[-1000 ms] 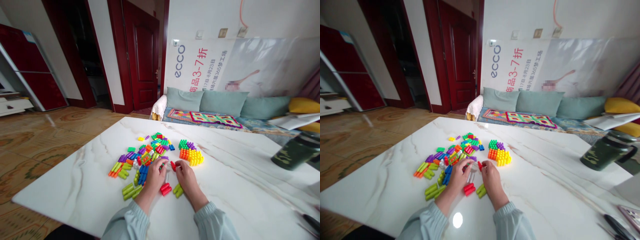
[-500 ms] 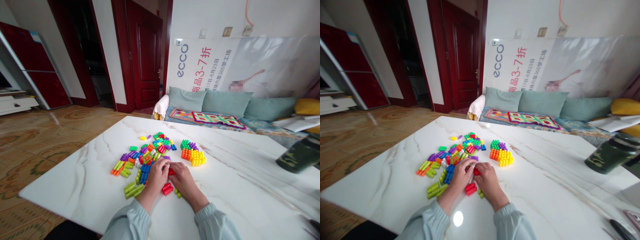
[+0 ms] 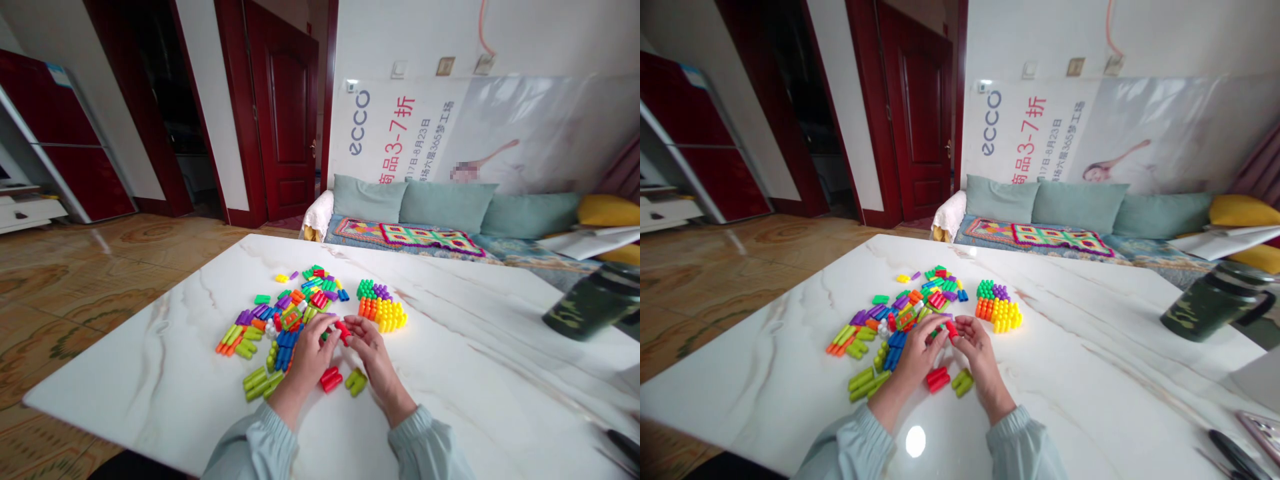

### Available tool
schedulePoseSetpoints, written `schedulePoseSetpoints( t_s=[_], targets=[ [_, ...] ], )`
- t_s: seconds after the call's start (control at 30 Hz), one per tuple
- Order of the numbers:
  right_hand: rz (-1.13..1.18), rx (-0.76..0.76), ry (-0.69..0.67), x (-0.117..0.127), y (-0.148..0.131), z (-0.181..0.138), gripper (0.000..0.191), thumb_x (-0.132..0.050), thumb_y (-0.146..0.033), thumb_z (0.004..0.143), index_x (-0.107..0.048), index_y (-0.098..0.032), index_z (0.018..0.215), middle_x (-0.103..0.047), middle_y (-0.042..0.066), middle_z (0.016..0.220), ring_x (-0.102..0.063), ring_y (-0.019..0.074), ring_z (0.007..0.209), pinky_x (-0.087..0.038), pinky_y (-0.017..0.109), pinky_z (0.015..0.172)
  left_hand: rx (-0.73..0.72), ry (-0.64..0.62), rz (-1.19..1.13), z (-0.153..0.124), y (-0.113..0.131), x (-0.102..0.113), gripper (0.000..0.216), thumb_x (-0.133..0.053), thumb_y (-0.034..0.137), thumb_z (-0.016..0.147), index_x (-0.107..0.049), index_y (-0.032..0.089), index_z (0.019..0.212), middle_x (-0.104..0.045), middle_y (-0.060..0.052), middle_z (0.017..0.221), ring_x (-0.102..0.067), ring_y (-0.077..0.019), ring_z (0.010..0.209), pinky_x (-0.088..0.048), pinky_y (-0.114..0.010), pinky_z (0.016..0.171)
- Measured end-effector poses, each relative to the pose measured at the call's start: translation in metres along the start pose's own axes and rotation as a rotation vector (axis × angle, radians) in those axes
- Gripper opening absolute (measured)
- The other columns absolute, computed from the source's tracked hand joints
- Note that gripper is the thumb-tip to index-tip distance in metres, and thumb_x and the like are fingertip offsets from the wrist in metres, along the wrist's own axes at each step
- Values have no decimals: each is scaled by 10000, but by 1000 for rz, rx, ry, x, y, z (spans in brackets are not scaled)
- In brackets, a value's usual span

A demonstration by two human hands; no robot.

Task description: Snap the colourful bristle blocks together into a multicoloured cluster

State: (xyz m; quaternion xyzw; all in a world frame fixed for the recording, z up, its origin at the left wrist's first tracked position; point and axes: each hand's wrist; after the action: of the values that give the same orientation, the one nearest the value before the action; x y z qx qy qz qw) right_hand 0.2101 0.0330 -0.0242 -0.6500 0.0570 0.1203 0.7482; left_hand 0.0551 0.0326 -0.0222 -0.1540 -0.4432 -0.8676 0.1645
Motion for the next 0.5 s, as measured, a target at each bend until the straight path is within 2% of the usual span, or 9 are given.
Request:
schedulePoseSetpoints(
  t_s=[0.17, 0.33, 0.43, 0.5],
  targets=[
    [72, -33, -46, 0, -6, -4, 243, -766, -296, 709, -663, -183, 897, -684, 26, 882, -619, 166, 826, -477, 276, 778, 43, 39, -67, 0, -1, -1, 246, -616, 281, 884, -657, 201, 1113, -682, -95, 1123, -631, -224, 1067, -535, -331, 847],
    [38, -48, -87, -1, -4, -2, 254, -746, -378, 750, -685, -169, 881, -696, 44, 888, -631, 171, 825, -490, 300, 810, 137, 99, -125, -1, -1, -3, 205, -669, 254, 830, -671, 202, 1028, -704, -72, 1045, -657, -204, 979, -532, -271, 722],
    [-146, -53, -33, 1, 4, 0, 262, -665, -422, 796, -676, -167, 857, -681, 34, 770, -602, 150, 674, -469, 265, 653, 197, 126, -150, -1, -1, -1, 138, -663, 257, 829, -691, 200, 951, -723, -48, 949, -677, -180, 874, -531, -268, 721],
    [-426, -16, 23, 2, 10, 1, 207, -623, -370, 804, -666, -168, 784, -650, 20, 666, -551, 137, 584, -409, 247, 572, 233, 172, -157, 0, -3, 1, 136, -646, 274, 841, -701, 195, 938, -729, -49, 925, -682, -177, 839, -537, -276, 724]
  ],
)
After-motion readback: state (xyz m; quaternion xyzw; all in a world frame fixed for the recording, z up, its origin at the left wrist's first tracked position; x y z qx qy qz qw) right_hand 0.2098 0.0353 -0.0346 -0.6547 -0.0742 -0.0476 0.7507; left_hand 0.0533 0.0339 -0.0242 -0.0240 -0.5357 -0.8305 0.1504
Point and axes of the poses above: each hand's wrist, its own z-axis towards the middle knuckle, its own x-axis out of the back of the hand, y = z × x
